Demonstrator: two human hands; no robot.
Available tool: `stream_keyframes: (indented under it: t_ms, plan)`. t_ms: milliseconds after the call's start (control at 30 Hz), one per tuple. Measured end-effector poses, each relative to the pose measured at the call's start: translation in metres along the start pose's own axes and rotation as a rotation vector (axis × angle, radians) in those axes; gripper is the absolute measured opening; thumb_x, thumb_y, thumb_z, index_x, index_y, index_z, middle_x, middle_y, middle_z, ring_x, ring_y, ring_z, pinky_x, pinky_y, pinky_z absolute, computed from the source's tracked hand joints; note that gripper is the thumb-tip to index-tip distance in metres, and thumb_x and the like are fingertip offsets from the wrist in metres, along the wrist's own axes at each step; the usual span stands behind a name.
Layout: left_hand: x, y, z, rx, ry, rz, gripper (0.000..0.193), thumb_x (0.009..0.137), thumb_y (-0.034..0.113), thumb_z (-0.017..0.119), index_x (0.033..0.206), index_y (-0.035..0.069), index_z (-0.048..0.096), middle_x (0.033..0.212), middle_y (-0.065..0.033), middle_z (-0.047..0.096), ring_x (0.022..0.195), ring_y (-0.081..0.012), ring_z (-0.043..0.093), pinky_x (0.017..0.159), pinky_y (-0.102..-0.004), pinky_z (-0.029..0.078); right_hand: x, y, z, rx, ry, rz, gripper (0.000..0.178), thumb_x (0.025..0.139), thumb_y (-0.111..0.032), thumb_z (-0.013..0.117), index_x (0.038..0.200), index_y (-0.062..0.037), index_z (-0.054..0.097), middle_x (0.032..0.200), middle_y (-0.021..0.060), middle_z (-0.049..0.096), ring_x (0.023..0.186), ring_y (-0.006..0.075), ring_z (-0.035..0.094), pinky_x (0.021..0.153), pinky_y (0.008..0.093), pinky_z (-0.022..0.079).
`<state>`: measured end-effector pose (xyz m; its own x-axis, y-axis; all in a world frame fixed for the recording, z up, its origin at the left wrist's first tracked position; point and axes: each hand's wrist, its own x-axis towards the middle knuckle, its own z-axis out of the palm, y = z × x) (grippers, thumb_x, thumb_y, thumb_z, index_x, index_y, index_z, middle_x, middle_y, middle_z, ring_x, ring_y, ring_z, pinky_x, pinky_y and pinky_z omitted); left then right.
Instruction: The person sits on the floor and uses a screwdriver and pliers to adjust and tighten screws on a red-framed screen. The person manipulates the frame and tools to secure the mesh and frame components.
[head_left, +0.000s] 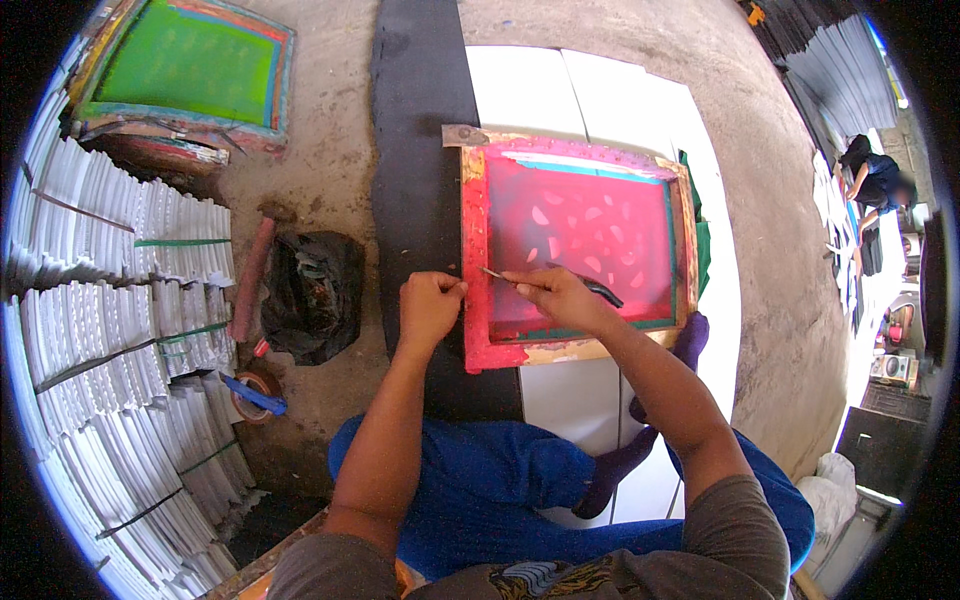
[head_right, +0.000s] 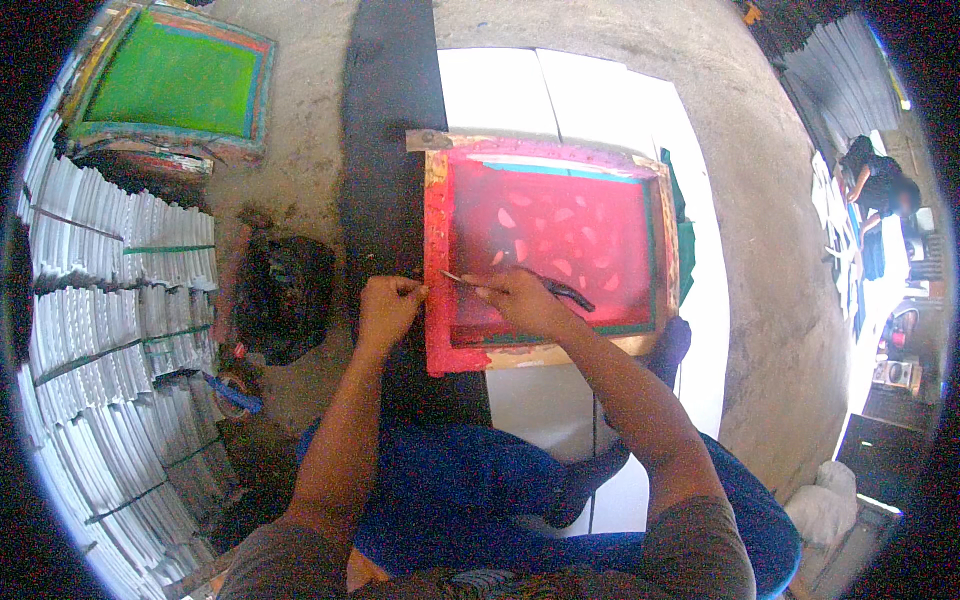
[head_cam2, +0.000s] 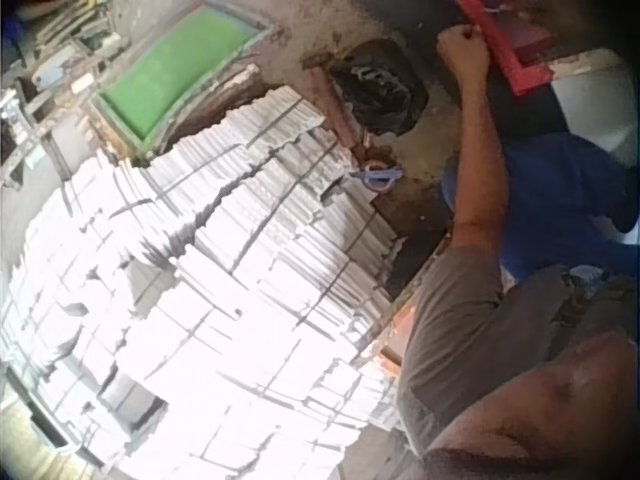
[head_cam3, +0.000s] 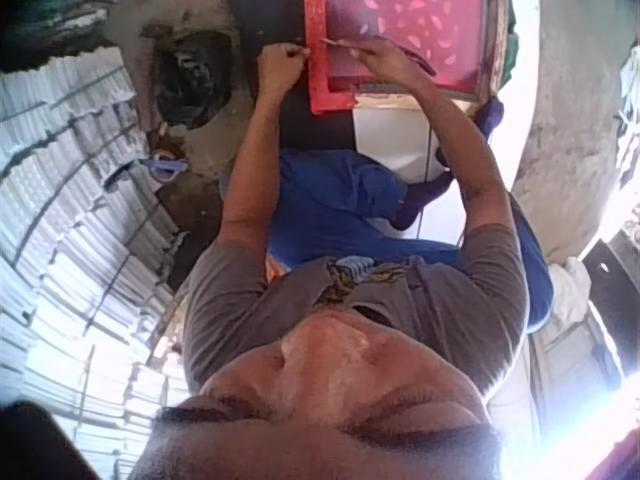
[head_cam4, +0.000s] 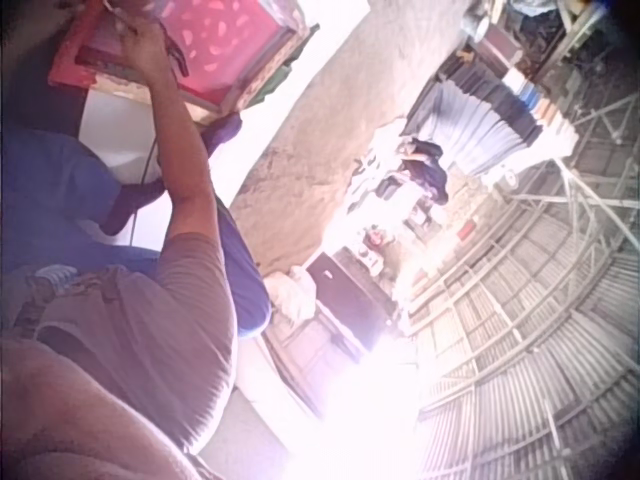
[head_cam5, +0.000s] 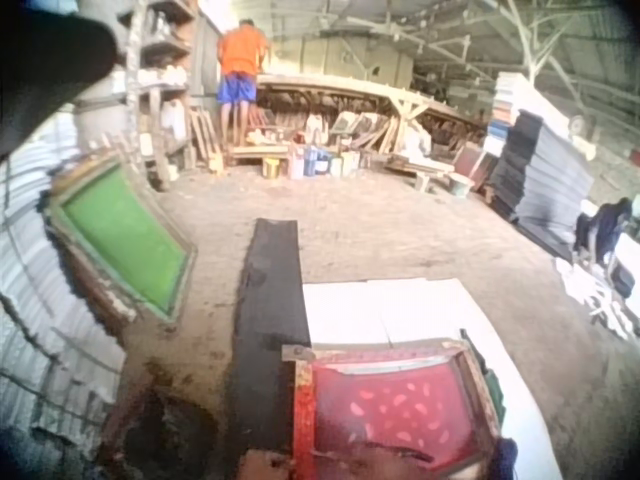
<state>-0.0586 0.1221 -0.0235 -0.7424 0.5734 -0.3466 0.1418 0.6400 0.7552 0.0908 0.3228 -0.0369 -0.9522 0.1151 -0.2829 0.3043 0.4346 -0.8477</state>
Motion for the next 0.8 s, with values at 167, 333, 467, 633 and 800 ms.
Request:
stream_keyframes:
  t_ms: [167, 333, 467, 633, 800]
  plan:
    - [0.005, -0.006, -0.005, -0.025, -0.079, -0.023, 0.018, 0.085, 0.019, 0.075, 0.09, 0.003, 0.079, 0.074, -0.0147, 0.074, 0.071, -0.0256, 0.074, 0.07, -0.0361, 0.055, -0.006, -0.032, -0.007, 0.294, -0.084, 0.41, 0.037, 0.103, -0.032, 0.056, 0.135, -0.0171, 0.065, 0.067, 0.0095, 0.058, 0.063, 0.0195, 0.062, 0.059, 0.0387, 0.053]
    - [0.004, -0.009, -0.005, -0.027, -0.058, 0.011, 0.019, 0.086, 0.019, 0.075, 0.091, 0.001, 0.078, 0.072, -0.0145, 0.073, 0.066, -0.0228, 0.073, 0.067, -0.0348, 0.055, -0.039, -0.042, 0.03, -0.448, 0.239, -0.005, 0.038, 0.098, -0.027, 0.06, 0.135, -0.0235, 0.064, 0.071, 0.0147, 0.064, 0.061, 0.0306, 0.067, 0.058, 0.0461, 0.055]
    - [0.004, -0.007, -0.008, -0.064, -0.109, -0.046, 0.021, 0.087, 0.019, 0.074, 0.093, -0.001, 0.078, 0.073, -0.0155, 0.074, 0.066, -0.0224, 0.073, 0.067, -0.0343, 0.055, -0.055, -0.063, 0.044, -0.63, 0.244, 0.122, 0.04, 0.094, -0.025, 0.064, 0.134, -0.0245, 0.064, 0.069, 0.014, 0.061, 0.063, 0.0355, 0.066, 0.057, 0.0496, 0.054]
    - [0.001, -0.003, -0.01, -0.032, -0.064, 0.002, 0.021, 0.087, 0.017, 0.074, 0.094, -0.002, 0.078, 0.073, -0.0161, 0.074, 0.066, -0.0217, 0.074, 0.067, -0.0334, 0.055, -0.06, -0.066, 0.048, -0.683, 0.235, 0.183, 0.041, 0.096, -0.027, 0.06, 0.136, -0.0272, 0.061, 0.071, 0.014, 0.062, 0.063, 0.0359, 0.067, 0.055, 0.0501, 0.055]
    - [0.001, 0.001, -0.013, -0.046, -0.083, -0.009, 0.02, 0.087, 0.016, 0.073, 0.093, -0.002, 0.078, 0.072, -0.0154, 0.074, 0.065, -0.0211, 0.073, 0.067, -0.0328, 0.055, -0.06, -0.068, 0.047, -0.694, 0.242, 0.197, 0.04, 0.095, -0.028, 0.064, 0.134, -0.0254, 0.063, 0.07, 0.0147, 0.063, 0.061, 0.0363, 0.066, 0.056, 0.0494, 0.054]
